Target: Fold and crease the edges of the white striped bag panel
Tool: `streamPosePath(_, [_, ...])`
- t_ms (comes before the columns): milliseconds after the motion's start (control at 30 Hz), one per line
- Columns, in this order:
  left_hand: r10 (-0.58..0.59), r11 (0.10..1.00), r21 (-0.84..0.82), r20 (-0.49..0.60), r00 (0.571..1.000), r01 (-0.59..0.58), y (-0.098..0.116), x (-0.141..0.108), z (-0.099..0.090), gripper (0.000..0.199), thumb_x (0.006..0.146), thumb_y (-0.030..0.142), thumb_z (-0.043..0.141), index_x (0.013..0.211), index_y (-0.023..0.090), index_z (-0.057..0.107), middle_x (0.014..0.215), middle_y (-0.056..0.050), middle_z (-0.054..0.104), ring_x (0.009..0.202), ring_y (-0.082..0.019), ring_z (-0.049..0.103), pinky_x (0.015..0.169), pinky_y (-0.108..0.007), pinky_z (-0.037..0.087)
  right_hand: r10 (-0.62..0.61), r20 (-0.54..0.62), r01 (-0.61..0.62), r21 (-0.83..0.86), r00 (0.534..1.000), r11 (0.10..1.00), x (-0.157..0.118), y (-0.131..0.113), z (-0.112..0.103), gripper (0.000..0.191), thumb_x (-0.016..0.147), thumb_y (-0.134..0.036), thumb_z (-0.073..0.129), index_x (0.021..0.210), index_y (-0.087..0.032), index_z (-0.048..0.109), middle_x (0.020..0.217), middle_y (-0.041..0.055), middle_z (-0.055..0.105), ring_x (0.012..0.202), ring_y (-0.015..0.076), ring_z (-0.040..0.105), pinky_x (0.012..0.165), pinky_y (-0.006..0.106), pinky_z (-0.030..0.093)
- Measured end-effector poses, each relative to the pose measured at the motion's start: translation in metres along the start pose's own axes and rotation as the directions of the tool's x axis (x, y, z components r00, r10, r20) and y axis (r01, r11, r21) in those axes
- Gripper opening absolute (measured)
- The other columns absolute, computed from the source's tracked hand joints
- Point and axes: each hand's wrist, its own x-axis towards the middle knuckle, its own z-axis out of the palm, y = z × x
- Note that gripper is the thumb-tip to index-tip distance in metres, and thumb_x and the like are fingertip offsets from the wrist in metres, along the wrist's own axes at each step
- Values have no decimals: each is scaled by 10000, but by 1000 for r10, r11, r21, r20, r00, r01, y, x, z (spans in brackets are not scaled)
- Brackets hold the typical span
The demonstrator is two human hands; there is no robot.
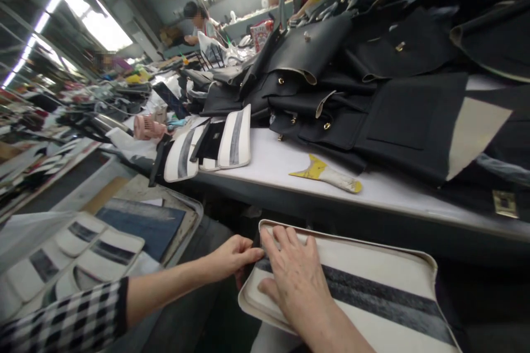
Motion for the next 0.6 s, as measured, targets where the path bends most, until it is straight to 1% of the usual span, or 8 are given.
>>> streamPosePath(67, [80,995,-55,-108,991,-86,-10,-4,11,567,697,691,671,588,190,430,488,60,424,408,-84,416,378,-200,331,-6,-2,6,-1,1000,1000,-2,-1,0,682,757,-323,645,1389,-284,393,1248,53,540,1108,301,482,820,515,380])
streamPosePath(133, [158,976,-111,-216,963,-185,-19,-7,23,580,719,682,658,588,195,372,528,75,354,466,-62,344,421,-187,268,-7,-12,7,0,1000,1000,-5,-1,0,678,754,-324,632,1388,-285,396,1255,47,540,1109,297,483,819,508,384])
streamPosePath(200, [202,948,-183,-282,938,-260,-28,-10,34,569,768,674,613,620,198,339,583,76,312,529,-65,298,474,-192,256,-9,-23,8,-6,1000,1000,-7,-1,1,672,749,-326,628,1381,-279,407,1264,44,540,1118,295,480,829,504,386])
streamPosePath(300, [210,904,-304,-292,933,-299,-39,-15,44,505,845,654,519,704,209,327,664,65,320,590,-81,304,537,-205,289,-8,-33,7,-14,999,1000,-8,-2,2,665,745,-330,631,1374,-278,422,1274,43,541,1131,293,476,842,495,390])
streamPosePath(367, [201,888,-353,-277,940,-294,-42,-17,45,481,851,632,527,726,216,321,673,63,332,589,-87,312,536,-214,284,-11,-41,10,-17,999,1000,-8,-3,3,675,742,-335,640,1379,-280,422,1287,45,537,1138,294,476,851,491,391])
streamPosePath(433, [198,887,-357,-280,939,-293,-42,-17,41,471,831,598,589,720,212,344,651,65,342,575,-87,312,526,-218,262,-21,-60,20,-12,998,1000,-7,-2,5,679,741,-340,652,1378,-276,428,1292,50,540,1131,291,482,863,487,389])
streamPosePath(500, [206,892,-331,-305,930,-306,-40,-15,36,456,801,565,651,720,201,389,630,68,355,567,-87,313,524,-218,248,-26,-95,26,-2,995,1000,-7,-1,8,664,745,-349,663,1368,-271,447,1293,57,551,1120,285,491,870,475,387])
streamPosePath(600, [245,891,-282,-363,899,-357,-37,-9,34,453,750,549,711,742,199,423,652,67,374,610,-98,352,566,-214,295,-7,-149,9,14,989,1000,-12,1,13,648,769,-388,666,1373,-273,460,1326,69,556,1124,285,501,863,449,400])
